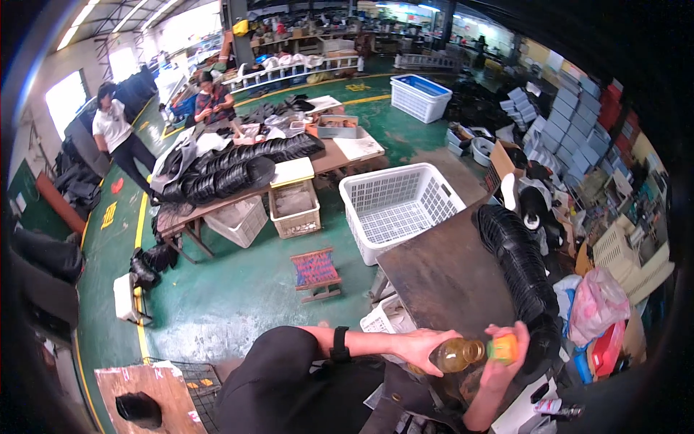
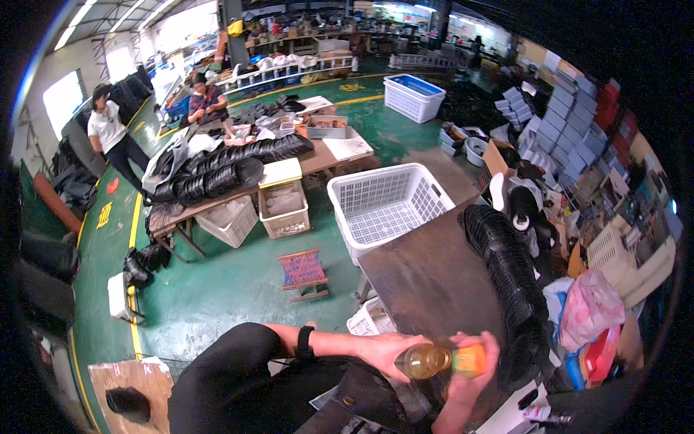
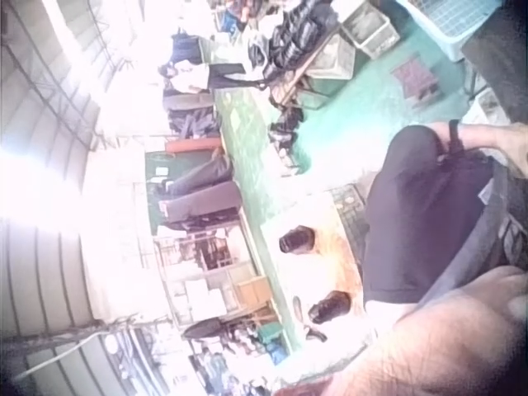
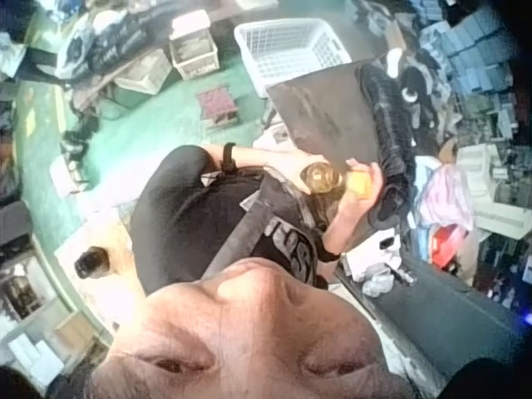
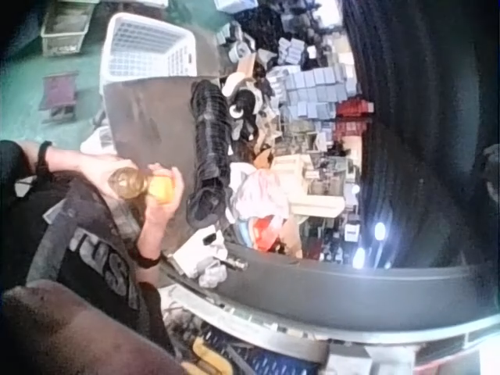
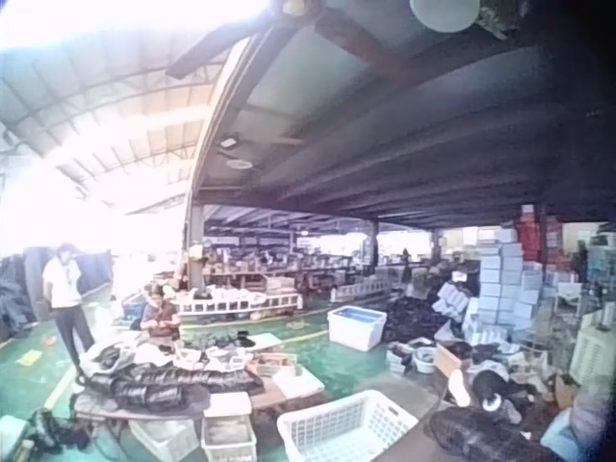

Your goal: Placing shoe uppers onto a lasting machine to shape the heel or toe area.

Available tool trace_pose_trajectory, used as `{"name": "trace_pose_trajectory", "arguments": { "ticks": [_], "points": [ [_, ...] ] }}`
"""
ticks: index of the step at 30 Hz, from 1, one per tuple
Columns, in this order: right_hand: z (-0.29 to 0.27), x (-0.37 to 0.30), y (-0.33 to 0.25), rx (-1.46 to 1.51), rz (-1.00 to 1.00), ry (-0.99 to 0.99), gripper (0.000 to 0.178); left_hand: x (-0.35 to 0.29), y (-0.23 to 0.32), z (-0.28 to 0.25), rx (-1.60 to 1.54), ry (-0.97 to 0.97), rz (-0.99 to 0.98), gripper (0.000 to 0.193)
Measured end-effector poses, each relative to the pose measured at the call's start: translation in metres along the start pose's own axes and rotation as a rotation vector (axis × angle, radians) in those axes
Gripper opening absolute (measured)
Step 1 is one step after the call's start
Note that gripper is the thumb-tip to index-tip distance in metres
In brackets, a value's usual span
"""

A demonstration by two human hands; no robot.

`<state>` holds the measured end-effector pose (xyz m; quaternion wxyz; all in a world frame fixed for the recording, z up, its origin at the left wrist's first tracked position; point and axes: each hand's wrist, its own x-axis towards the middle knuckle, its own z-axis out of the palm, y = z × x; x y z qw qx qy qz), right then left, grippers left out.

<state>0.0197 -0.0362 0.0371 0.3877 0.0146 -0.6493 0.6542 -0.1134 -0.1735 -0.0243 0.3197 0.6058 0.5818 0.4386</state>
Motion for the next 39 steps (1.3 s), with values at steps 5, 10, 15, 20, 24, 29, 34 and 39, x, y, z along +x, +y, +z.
{"name": "trace_pose_trajectory", "arguments": {
  "ticks": [5, 10, 15, 20, 24, 29, 34, 39],
  "points": [
    [-0.027, -0.007, -0.012, 0.082, -0.016, 0.2, 0.07, -0.012, 0.041, -0.02, 0.038, 0.064, 0.093, 0.079],
    [-0.046, -0.054, 0.007, 0.106, 0.341, 0.42, 0.049, -0.01, 0.116, -0.072, 0.194, 0.047, 0.313, 0.077],
    [-0.057, -0.1, 0.044, 0.136, 0.489, 0.465, 0.038, -0.012, 0.168, -0.104, 0.3, 0.098, 0.565, 0.066],
    [-0.052, -0.119, 0.043, 0.114, 0.594, 0.49, 0.034, -0.013, 0.184, -0.115, 0.449, 0.147, 0.777, 0.06],
    [-0.046, -0.119, 0.037, 0.052, 0.611, 0.49, 0.033, -0.017, 0.2, -0.12, 0.509, 0.158, 0.817, 0.056],
    [-0.046, -0.133, 0.055, 0.193, 0.59, 0.593, 0.032, -0.021, 0.208, -0.126, 0.541, 0.272, 0.861, 0.027],
    [-0.044, -0.133, 0.05, 0.138, 0.632, 0.549, 0.032, -0.027, 0.217, -0.141, 0.706, 0.288, 0.893, 0.023],
    [-0.047, -0.137, 0.058, 0.137, 0.639, 0.54, 0.032, -0.032, 0.225, -0.15, 0.759, 0.368, 0.915, 0.022]
  ]
}}
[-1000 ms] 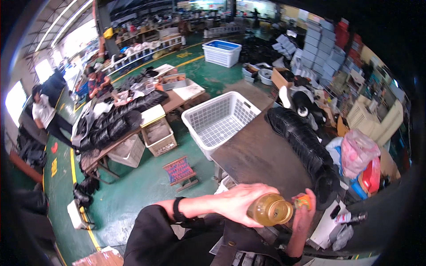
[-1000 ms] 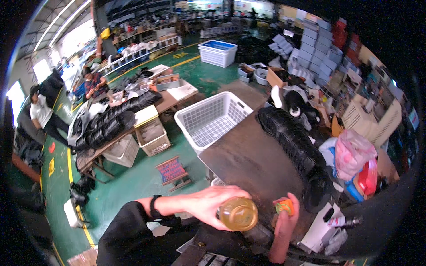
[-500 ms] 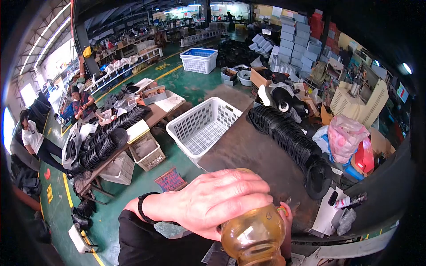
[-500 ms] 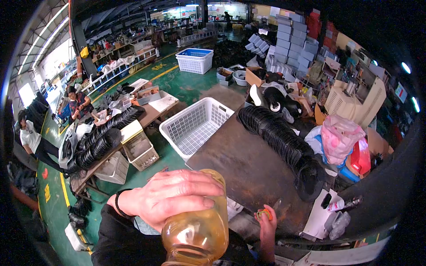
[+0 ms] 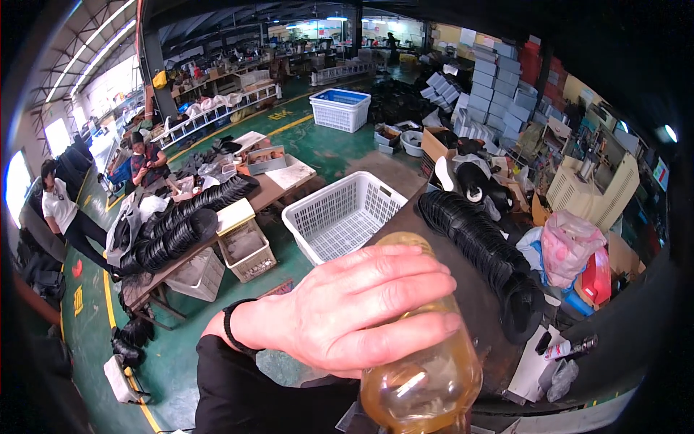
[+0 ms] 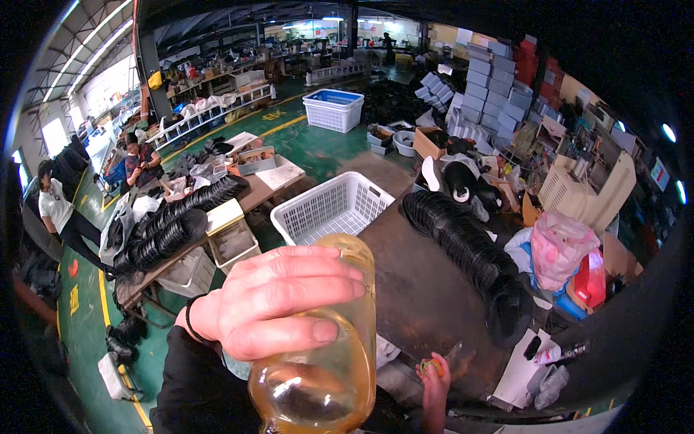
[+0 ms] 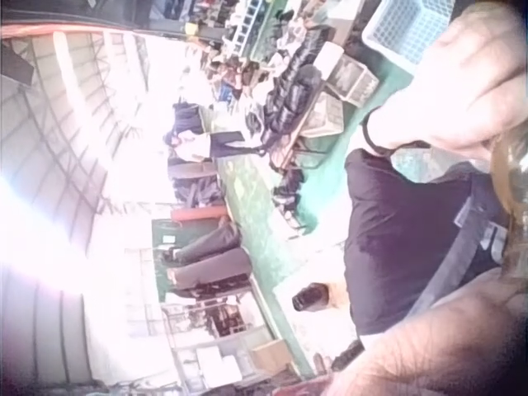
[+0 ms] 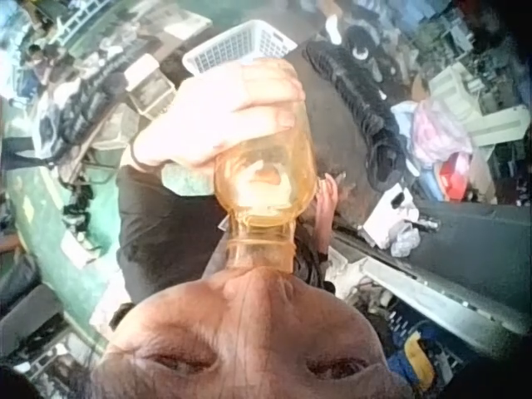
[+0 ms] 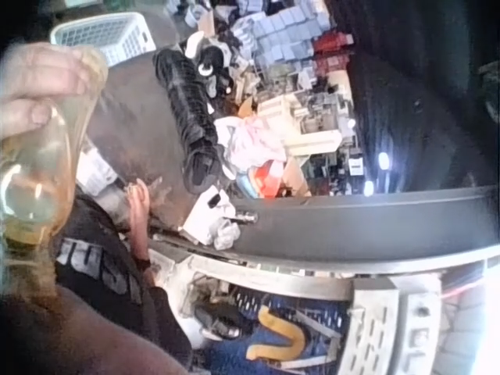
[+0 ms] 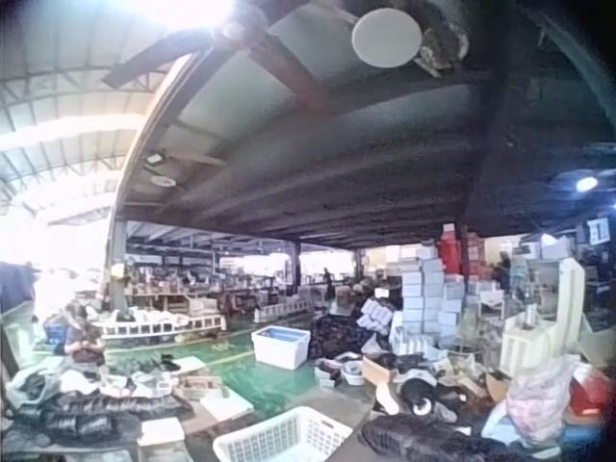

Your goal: Placing shoe uppers onto a lasting machine to shape the heel or toe area.

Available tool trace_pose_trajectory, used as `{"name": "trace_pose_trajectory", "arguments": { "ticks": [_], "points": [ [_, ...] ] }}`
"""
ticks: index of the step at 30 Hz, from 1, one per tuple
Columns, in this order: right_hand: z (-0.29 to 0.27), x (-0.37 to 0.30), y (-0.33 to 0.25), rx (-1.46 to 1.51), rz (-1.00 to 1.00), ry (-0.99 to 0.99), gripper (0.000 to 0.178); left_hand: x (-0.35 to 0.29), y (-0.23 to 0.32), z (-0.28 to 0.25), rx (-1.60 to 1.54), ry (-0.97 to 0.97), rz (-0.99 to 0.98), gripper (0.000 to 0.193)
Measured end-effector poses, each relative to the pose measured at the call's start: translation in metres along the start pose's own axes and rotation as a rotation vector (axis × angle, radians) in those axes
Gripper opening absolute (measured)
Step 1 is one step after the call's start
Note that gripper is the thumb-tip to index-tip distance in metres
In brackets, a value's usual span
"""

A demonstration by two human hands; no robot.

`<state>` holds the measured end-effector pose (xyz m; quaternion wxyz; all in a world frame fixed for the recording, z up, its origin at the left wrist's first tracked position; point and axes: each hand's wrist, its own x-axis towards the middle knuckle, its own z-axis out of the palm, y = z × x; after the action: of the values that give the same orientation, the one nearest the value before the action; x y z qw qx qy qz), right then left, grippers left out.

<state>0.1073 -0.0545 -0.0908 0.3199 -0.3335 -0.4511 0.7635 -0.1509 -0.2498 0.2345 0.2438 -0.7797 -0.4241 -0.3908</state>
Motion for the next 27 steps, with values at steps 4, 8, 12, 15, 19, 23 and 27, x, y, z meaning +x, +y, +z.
{"name": "trace_pose_trajectory", "arguments": {
  "ticks": [4, 8, 12, 15, 19, 23, 27],
  "points": [
    [0.004, -0.005, 0.0, -0.029, 0.032, 0.025, 0.032, 0.002, -0.002, -0.006, 0.108, 0.052, 0.047, 0.023],
    [-0.001, -0.002, 0.01, -0.003, 0.047, 0.054, 0.032, 0.009, -0.006, -0.014, 0.174, 0.05, 0.09, 0.025],
    [-0.004, -0.002, 0.012, -0.006, 0.087, 0.058, 0.032, 0.014, -0.008, -0.016, 0.182, 0.054, 0.1, 0.027],
    [0.0, -0.006, 0.007, -0.004, 0.115, 0.006, 0.036, 0.016, -0.005, -0.017, 0.199, 0.066, 0.094, 0.028],
    [0.003, -0.011, 0.002, -0.004, 0.15, -0.038, 0.041, 0.018, -0.01, -0.014, 0.167, 0.055, 0.086, 0.029],
    [0.009, -0.011, 0.0, 0.006, 0.091, -0.036, 0.041, 0.019, -0.011, -0.015, 0.18, 0.05, 0.094, 0.029],
    [-0.002, -0.009, 0.009, -0.219, -0.009, -0.132, 0.039, 0.021, -0.011, -0.017, 0.185, 0.043, 0.096, 0.03]
  ]
}}
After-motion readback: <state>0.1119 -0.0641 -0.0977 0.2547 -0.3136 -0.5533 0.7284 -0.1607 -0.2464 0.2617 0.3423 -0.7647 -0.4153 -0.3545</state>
